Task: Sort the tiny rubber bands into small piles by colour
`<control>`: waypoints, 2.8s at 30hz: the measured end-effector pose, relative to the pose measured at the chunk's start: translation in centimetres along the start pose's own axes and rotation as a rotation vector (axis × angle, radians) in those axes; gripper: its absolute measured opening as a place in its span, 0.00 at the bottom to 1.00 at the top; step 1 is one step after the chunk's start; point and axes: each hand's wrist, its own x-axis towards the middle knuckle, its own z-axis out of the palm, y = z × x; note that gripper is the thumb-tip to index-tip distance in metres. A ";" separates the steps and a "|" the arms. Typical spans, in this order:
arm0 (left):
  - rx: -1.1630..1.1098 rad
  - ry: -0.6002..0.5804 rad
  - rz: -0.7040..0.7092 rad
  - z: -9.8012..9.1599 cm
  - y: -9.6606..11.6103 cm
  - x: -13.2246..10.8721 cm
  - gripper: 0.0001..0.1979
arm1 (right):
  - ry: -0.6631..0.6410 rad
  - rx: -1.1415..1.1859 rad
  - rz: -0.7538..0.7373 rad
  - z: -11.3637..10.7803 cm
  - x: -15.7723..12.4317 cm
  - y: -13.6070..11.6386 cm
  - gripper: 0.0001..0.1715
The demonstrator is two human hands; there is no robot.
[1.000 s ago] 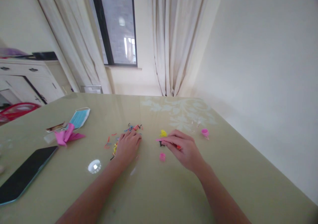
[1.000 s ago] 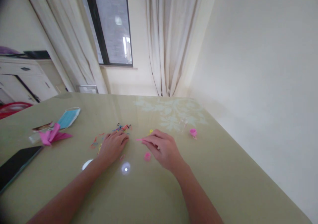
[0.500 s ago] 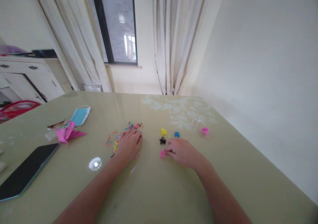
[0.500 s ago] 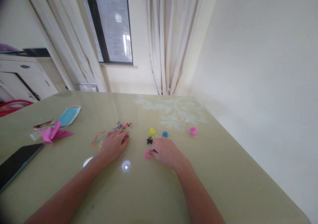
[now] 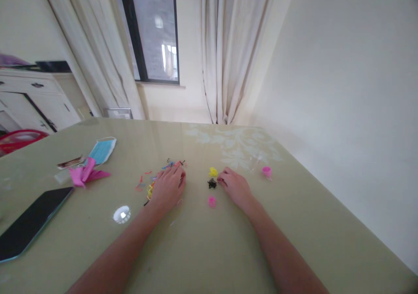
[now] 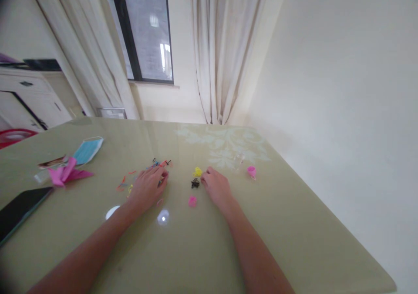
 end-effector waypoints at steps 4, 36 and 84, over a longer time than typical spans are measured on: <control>-0.044 -0.033 -0.006 -0.1 -0.1 0.2 0.11 | 0.011 -0.074 0.004 0.5 0.4 -0.3 0.10; -0.889 0.187 0.208 -1.3 3.0 -1.1 0.06 | 0.135 0.931 -0.059 -0.9 -0.4 -4.0 0.13; -1.101 0.116 -0.042 0.2 0.9 0.1 0.12 | 0.117 0.475 0.046 0.5 0.5 -0.5 0.07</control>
